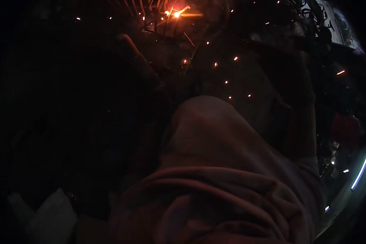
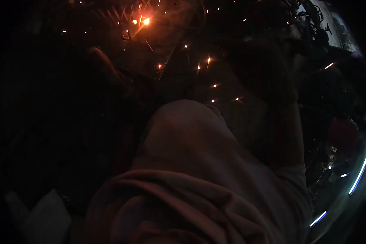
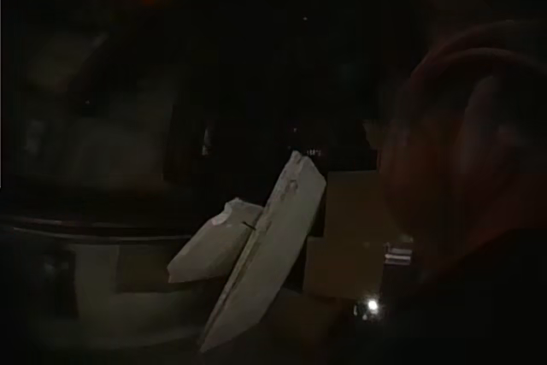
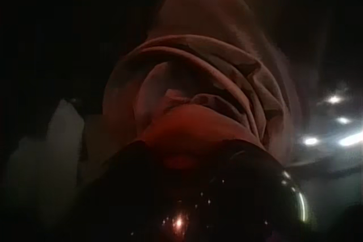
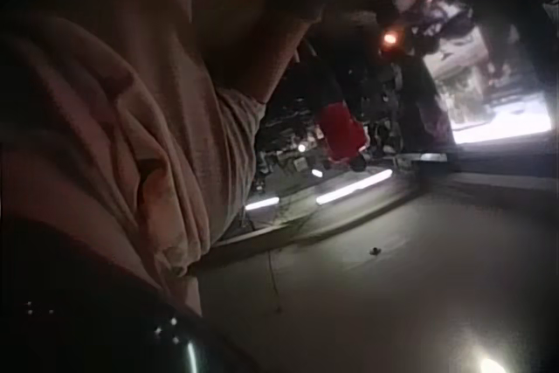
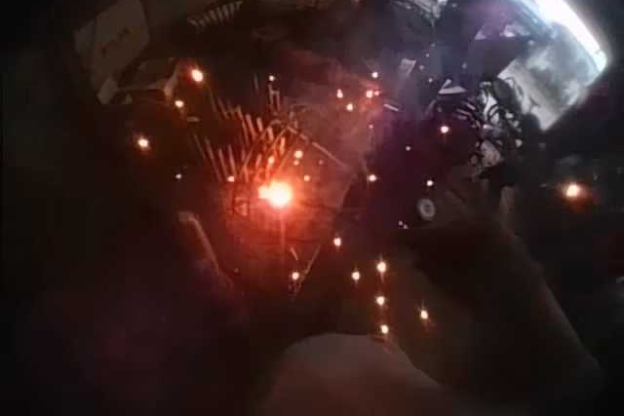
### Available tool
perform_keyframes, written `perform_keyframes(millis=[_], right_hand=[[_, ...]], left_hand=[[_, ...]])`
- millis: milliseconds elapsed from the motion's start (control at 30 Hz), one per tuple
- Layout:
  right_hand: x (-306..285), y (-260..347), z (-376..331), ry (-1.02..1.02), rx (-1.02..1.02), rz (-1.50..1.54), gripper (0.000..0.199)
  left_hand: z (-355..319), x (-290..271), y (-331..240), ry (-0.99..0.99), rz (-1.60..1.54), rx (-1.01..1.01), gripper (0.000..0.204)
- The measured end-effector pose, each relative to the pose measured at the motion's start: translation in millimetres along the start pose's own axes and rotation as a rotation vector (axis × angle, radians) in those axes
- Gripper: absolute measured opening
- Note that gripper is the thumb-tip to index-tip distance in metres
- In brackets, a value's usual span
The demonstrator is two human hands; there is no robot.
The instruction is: The person constructs a spherical metal frame by positioning metal rods, welding them at junction points using a welding torch, and سپس using a hammer and a handheld grinder to refine the structure.
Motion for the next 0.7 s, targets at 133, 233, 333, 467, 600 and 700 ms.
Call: perform_keyframes(millis=[133, 233, 333, 467, 600, 700], right_hand=[[-5.0, -9.3, 4.5, 0.058, 0.046, 0.141, 0.037], [-5.9, 11.7, 0.8, 0.020, 0.075, 0.252, 0.035], [-7.5, 12.1, 0.9, 0.009, 0.106, 0.264, 0.033], [-14.3, 14.7, 5.0, 0.034, 0.071, 0.213, 0.033], [-11.7, 12.3, 1.5, -0.010, 0.049, 0.249, 0.033], [-13.0, 11.4, 2.2, 0.031, 0.054, 0.208, 0.033]], left_hand=[[22.9, 0.7, 7.9, -0.022, -0.067, -0.014, 0.037], [24.5, -3.7, 10.6, 0.002, -0.135, -0.031, 0.037], [31.3, -3.3, 8.6, 0.016, -0.171, -0.032, 0.037], [39.0, -0.4, 3.2, 0.087, -0.265, -0.075, 0.038], [43.4, 2.2, 3.2, 0.166, -0.684, -0.252, 0.037], [42.1, 3.5, -0.4, -0.063, -0.364, -0.039, 0.035]])
Point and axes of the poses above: each hand's wrist, its own z-axis towards the middle knuckle, its own x-axis out of the palm, y = z × x, the point moved 3 cm from there along z, towards the middle knuckle, and after that the axes turned 9 degrees about -x, right-handed, at the moved point
